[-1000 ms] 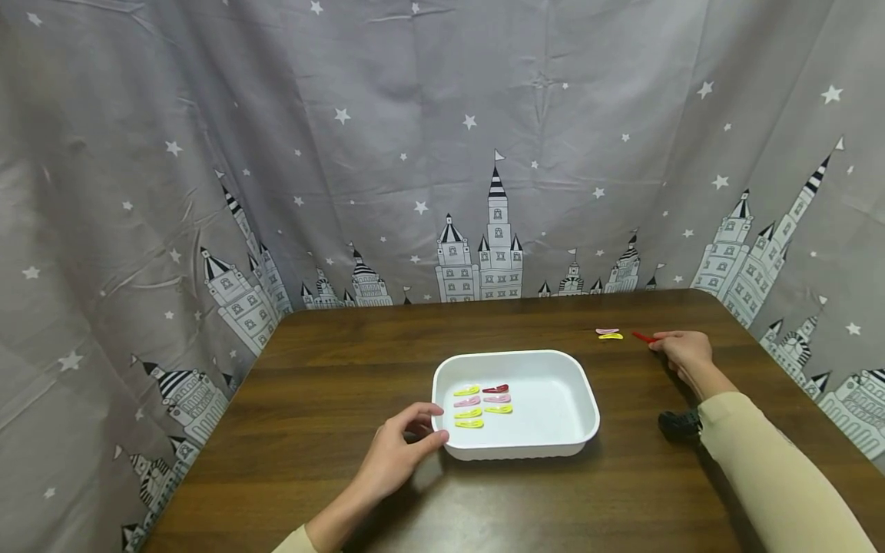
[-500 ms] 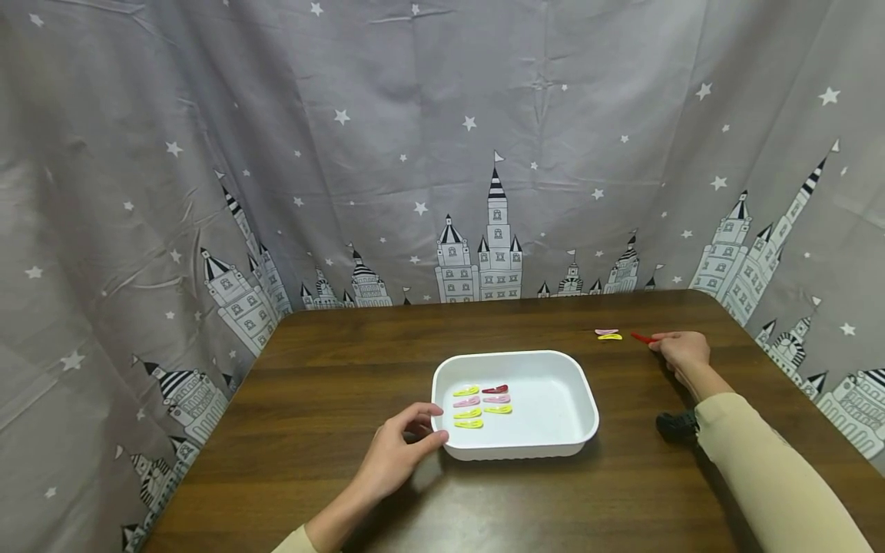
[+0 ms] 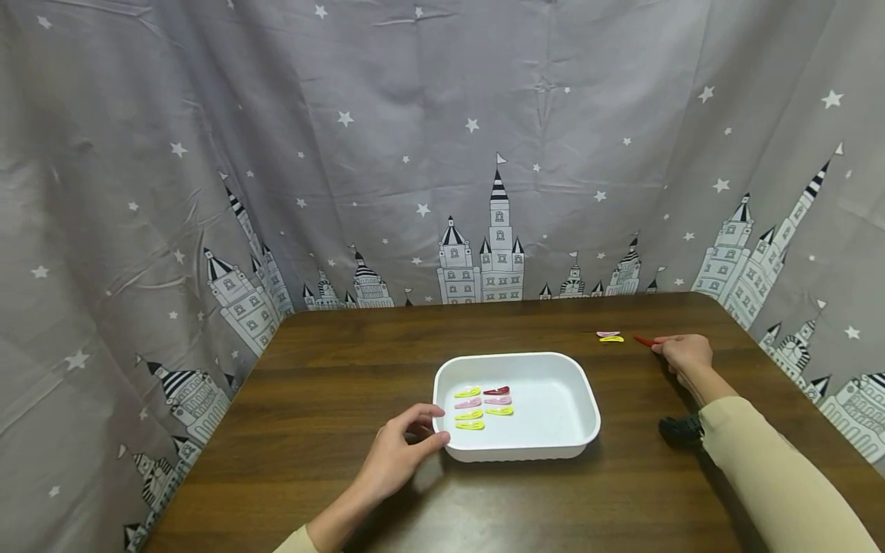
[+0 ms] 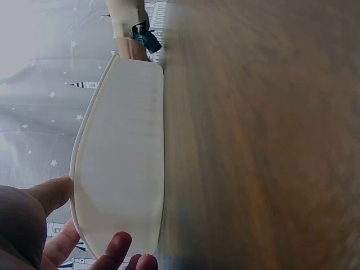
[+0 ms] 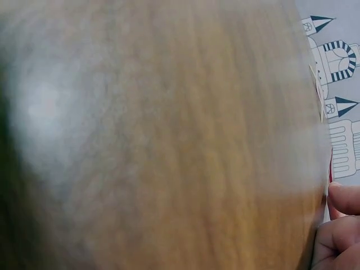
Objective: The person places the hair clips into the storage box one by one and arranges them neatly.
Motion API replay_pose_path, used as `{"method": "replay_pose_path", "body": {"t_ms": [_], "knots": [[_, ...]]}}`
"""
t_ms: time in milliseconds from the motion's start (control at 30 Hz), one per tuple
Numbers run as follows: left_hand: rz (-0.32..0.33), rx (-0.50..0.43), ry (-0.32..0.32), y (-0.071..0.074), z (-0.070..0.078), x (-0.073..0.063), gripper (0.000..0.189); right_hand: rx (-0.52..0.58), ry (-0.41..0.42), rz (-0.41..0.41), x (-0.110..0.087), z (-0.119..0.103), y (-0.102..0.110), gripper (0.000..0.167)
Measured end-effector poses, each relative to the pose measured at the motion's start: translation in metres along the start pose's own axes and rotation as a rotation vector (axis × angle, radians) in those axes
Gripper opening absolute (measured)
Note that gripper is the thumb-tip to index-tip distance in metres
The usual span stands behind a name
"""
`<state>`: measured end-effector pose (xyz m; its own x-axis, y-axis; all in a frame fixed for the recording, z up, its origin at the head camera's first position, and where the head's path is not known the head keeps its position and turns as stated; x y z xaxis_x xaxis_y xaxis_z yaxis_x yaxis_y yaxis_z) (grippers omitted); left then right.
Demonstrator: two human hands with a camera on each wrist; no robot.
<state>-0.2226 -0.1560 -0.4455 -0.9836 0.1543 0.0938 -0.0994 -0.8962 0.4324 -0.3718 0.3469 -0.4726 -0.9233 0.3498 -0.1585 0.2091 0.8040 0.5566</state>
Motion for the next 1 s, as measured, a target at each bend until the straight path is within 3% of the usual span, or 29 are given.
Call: {"method": "replay_pose_path", "body": {"t_ms": [233,567,1000], "knots": [[-0.006,0.001,-0.002,0.0,-0.001,0.0,0.036,0.018,-0.011,-0.015,-0.004,-0.001,0.001,0.038],[-0.002,-0.003,-0.009,0.0,-0.001,0.0,0.036,-0.005,0.034,-0.01,-0.004,-0.003,0.005,0.034],[-0.003,-0.001,-0.015,0.0,-0.001,-0.001,0.036,-0.035,0.103,-0.032,-0.012,-0.022,0.005,0.04]]}}
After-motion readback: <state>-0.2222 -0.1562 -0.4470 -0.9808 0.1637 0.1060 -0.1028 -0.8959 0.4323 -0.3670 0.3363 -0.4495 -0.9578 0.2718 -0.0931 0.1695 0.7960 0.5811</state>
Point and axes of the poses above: each hand's wrist, its own x-axis towards the middle knuckle, its own y-axis out of the back of the hand, z = x × y, the point moved 6 cm from there along x, towards the middle knuckle, and after that the axes turned 6 degrees about -x, right-handed, at the moved point
